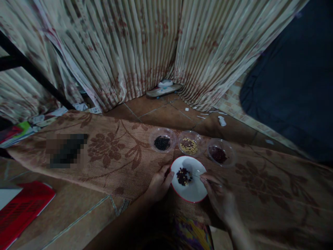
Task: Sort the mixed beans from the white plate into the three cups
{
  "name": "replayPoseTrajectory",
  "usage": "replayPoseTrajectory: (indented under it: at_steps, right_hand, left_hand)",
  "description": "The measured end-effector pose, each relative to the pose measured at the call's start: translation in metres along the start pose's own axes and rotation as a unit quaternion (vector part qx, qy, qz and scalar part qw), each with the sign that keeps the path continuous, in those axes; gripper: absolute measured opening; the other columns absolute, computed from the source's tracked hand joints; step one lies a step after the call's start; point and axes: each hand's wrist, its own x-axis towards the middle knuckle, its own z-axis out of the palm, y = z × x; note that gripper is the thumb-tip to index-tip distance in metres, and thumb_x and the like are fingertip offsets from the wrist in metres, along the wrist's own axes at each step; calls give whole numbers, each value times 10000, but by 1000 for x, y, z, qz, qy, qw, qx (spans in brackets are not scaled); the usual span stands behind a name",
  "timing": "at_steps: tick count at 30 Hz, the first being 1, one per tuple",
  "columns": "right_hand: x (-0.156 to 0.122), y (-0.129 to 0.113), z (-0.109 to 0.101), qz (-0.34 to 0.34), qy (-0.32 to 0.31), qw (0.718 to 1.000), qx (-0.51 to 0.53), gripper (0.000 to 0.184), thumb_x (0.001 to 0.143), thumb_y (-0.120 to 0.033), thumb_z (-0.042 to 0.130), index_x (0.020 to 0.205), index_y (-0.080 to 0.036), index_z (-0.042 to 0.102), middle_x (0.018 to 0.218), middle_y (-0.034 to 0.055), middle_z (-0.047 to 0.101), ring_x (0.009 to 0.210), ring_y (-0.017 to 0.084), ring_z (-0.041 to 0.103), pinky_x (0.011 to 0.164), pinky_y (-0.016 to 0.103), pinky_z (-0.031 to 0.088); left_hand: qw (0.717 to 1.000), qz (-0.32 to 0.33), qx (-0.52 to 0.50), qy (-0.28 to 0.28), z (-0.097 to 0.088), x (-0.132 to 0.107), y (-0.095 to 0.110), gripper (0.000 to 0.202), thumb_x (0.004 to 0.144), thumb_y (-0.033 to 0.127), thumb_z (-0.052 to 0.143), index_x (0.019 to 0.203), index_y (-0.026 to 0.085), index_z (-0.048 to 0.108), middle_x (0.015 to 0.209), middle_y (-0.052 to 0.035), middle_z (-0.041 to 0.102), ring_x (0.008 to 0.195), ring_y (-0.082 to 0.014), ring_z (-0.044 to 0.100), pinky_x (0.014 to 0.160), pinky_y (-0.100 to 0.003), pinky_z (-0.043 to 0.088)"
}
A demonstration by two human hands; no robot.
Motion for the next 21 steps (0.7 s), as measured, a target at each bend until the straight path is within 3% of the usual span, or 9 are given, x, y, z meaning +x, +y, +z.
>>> replayPoseTrajectory:
  at_steps: [7,21]
  right_hand:
    - [0,3,3,-35,3,999,-28,149,882,-302,512,879,-229,643,909,32,683,866,166,648,757,273,508]
    - [-1,3,6,-11,12,1000,-23,176,873,-333,518,855,-219,651,900,42,693,854,174,654,741,278,510]
  left_hand:
    - [1000,8,-5,4,0,0,2,337,912,338,429,1191,187,541,1005,-46,691,852,-174,638,779,-257,473]
    - [1000,8,-1,4,0,0,-1,349,916,350,424,1210,199,537,1027,-43,696,881,-180,644,796,-263,475]
